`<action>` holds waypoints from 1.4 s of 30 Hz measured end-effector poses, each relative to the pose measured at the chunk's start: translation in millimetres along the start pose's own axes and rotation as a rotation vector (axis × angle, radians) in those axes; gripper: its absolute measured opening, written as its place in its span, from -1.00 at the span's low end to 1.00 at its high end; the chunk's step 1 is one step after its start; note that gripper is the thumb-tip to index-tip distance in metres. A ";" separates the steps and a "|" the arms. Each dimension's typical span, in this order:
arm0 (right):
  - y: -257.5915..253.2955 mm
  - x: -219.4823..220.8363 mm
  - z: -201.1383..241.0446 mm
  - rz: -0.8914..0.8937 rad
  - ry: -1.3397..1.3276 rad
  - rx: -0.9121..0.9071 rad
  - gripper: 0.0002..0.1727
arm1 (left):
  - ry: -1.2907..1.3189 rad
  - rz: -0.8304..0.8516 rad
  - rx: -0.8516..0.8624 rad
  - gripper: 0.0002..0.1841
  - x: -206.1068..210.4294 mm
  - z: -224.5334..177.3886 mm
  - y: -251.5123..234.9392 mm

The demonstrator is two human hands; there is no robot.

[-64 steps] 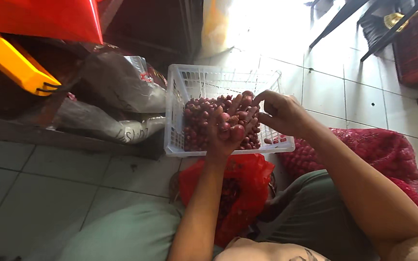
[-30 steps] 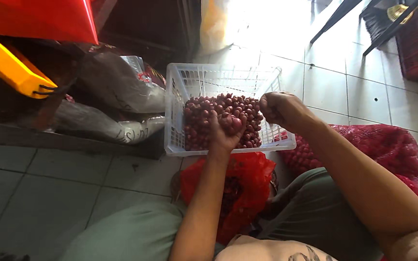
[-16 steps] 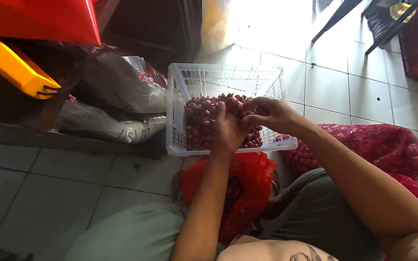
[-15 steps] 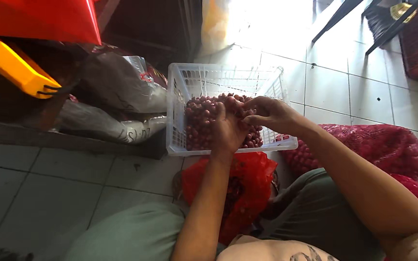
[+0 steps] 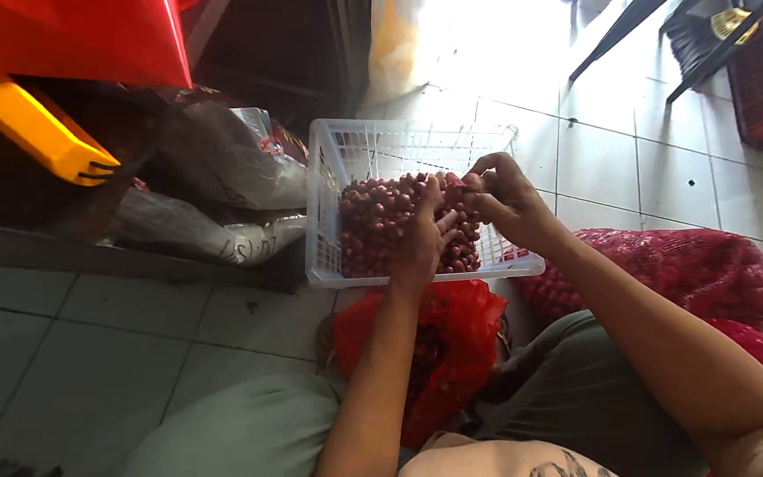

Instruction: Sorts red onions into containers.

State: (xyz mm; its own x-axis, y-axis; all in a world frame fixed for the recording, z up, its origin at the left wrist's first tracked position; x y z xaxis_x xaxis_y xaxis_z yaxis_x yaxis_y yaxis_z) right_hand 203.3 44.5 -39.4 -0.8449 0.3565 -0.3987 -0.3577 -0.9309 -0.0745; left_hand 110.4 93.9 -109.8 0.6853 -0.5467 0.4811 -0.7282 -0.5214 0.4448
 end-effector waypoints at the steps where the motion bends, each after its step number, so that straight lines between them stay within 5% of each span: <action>1: 0.1 -4.4 0.4 -0.048 0.076 -0.016 -0.67 | -0.021 0.013 0.019 -0.47 5.1 -3.8 5.1; 4: 3.1 -9.6 17.3 -0.108 0.284 -0.174 -0.57 | 0.095 0.127 0.128 -0.66 17.3 -16.2 8.8; 10: 12.4 -17.0 43.4 -0.156 0.387 -0.348 -0.79 | 0.100 0.139 0.193 -0.70 11.5 -21.3 13.5; 20: 28.4 5.1 9.6 0.025 -0.120 0.125 -0.74 | -0.087 0.229 0.352 -0.69 9.4 -25.1 39.9; 26: 38.5 -0.6 2.6 -0.130 -0.648 0.332 -0.71 | 0.079 0.458 0.295 -0.61 18.1 -24.2 48.1; 29: 54.3 17.9 0.2 0.144 -0.216 0.307 -0.73 | 0.101 0.093 0.136 -0.67 -16.7 -19.0 34.3; 33: 132.3 140.6 -26.2 0.864 0.164 0.503 -0.61 | 0.001 -0.292 0.107 -0.71 -75.8 -19.5 19.8; 38: 169.7 192.5 -66.1 0.986 0.365 0.557 -0.16 | -0.361 -0.337 0.056 -0.22 -95.3 -14.4 7.4; 40: 165.8 160.3 -36.2 0.974 0.460 0.522 -0.22 | -0.362 -0.414 0.125 -0.22 -94.3 -29.5 14.4; 42: 154.0 88.3 12.2 0.697 0.374 0.456 -0.47 | -0.320 -0.455 0.198 -0.29 -95.1 -41.5 18.9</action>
State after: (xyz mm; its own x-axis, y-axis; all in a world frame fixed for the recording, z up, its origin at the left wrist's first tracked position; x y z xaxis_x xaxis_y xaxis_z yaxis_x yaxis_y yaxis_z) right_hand 68.7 -66.4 -75.0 -0.7728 -0.3976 -0.4946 -0.0045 -0.7759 0.6308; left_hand 31.2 163.2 -115.8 0.9192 -0.3938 0.0099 -0.3663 -0.8452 0.3891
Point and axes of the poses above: each hand's wrist, its own y-axis away from the middle knuckle, its own x-axis out of the palm, z = x × y, the point moved 10 cm from there along -y, towards the middle knuckle, and after that the axes turned 1 degree about y, right-handed, at the moved point
